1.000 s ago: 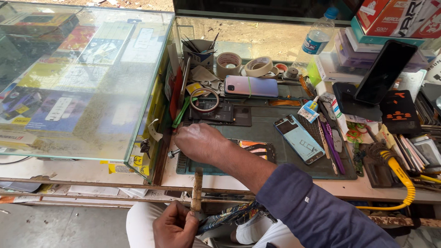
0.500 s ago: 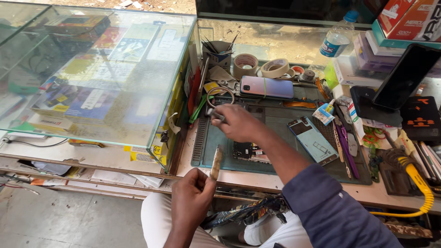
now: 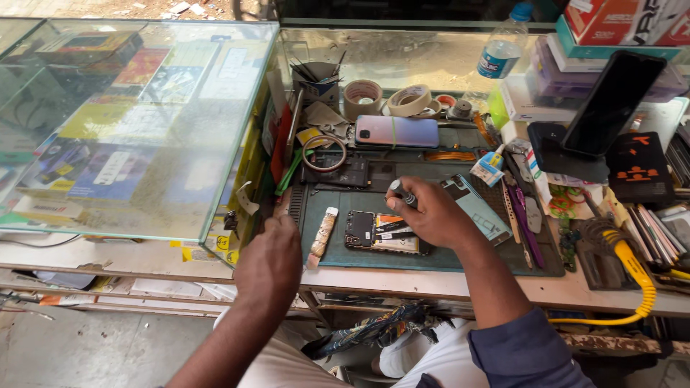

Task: The person removes the SIM tray from a blue smartphone, wipes the device with a cloth, and then opens the phone to expose the internal components. They use a screwdriver to remove screws from the internal frame while the back cover rests on the workbench.

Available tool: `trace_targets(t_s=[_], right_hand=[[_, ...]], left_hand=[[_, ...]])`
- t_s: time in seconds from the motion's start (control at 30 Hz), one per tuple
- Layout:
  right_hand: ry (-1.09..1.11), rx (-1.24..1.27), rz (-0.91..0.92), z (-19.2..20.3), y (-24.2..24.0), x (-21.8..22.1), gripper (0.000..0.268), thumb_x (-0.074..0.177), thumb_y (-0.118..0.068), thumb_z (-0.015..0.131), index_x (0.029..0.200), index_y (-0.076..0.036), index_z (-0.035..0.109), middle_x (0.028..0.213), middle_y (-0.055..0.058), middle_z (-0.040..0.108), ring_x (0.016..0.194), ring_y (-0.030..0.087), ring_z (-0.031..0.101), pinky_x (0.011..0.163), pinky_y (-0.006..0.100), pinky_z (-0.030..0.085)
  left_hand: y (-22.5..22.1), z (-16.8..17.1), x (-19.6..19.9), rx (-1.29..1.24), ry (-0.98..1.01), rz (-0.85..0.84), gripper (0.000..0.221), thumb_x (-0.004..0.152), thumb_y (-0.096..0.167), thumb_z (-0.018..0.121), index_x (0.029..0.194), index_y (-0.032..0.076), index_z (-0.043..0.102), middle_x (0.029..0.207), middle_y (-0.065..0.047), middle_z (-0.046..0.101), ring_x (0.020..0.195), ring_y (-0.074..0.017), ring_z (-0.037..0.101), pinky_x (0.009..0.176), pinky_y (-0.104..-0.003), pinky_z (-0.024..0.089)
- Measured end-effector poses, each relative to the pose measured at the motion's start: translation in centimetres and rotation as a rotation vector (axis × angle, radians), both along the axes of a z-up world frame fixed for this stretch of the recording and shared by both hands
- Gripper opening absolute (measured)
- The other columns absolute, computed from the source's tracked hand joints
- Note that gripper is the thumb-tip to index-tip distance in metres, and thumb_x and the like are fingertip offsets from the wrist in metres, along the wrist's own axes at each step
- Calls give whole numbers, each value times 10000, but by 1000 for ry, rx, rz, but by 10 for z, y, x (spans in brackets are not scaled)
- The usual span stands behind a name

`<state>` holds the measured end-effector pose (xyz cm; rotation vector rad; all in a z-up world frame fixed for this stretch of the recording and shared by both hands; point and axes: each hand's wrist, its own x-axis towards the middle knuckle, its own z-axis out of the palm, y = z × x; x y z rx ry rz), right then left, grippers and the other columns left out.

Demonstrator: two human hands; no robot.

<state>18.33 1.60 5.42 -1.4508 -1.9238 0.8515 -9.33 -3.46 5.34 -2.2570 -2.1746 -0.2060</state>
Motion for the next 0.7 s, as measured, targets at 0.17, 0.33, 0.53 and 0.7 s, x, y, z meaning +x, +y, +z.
trace_targets(t_s=[0.17,0.33,0.53,0.7], right_hand=[[177,40,11,-14,-5,31,231,984,-267,652,1005,-37,644,809,32,664,752,104,556,686,318,486],[185,59,61,-23,-13,35,231,999,-252,651,985,-22,626,847,51,672,812,122,584,763,318,507],[101,20,20,-20,-25,24,244,977,-269,663,1008,-28,643,875,96,640,740,181,564,687,356,489],[121,44,23,-19,-27,20,253,987,-270,656,1009,-18,632,873,107,633,738,182,567,676,353,490]], left_hand=[[30,5,4,-166,164,38,192,1000,120,581,1050,-16,706,965,-207,752,830,-307,791,655,-381,651],[39,5,7,-153,225,-33,160,933,87,634,936,83,794,976,-175,769,869,-305,783,682,-410,645],[50,10,4,-256,311,-149,157,916,81,652,926,105,807,958,-163,773,881,-300,781,732,-405,642],[45,13,3,-291,294,-117,168,931,95,633,935,107,800,958,-158,774,888,-304,786,751,-404,648]])
